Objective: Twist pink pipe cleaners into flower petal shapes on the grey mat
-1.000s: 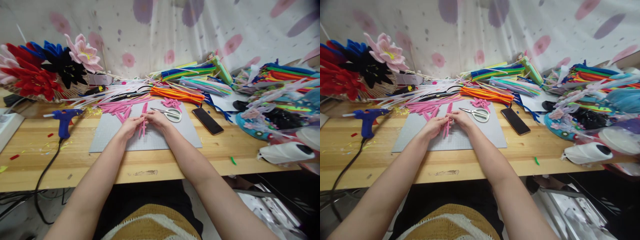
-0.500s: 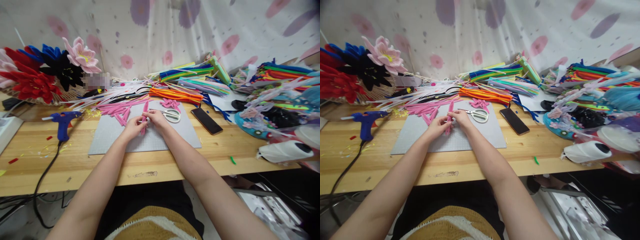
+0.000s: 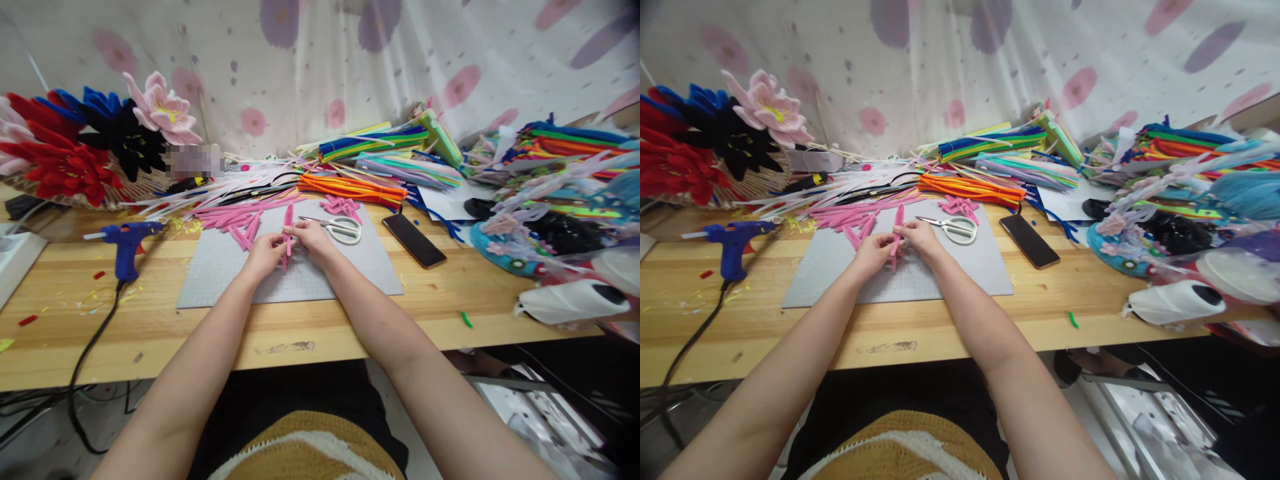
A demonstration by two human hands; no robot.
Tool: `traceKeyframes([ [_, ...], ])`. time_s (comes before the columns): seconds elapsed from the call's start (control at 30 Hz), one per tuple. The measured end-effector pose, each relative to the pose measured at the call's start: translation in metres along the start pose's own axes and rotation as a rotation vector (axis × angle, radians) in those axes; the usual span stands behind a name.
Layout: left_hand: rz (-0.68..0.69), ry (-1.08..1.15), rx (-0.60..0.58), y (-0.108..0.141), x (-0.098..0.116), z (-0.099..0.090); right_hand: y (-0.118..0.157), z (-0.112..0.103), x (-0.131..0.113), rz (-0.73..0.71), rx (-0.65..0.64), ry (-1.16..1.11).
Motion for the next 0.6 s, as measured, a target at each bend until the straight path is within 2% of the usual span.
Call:
traceKeyframes([
  [0.2,-0.098,0.217,0.066,0.005,0.005,0.0,-0.001,0.002,-0.003,-0.06,-0.098,-0.01],
  [0.5,-0.241,0.406,-0.066,0.005,0.003,-0.003,0.002,0.007,-0.001,0.066,-0.188,-0.155],
  [0.6,-0.306,0.487,-0.069,0.005,0.003,-0.001,0.005,0.011,-0.002,0.126,-0.23,-0.233],
])
Point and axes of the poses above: each hand's wrist, its own y-axis away from the middle knuckle, its own z-axis out of the palm, x = y × z, the point moved 5 cm from there along -y, towards the middle knuckle, and after that the axes turned 3 degrees about x, right-handed, at the moved point
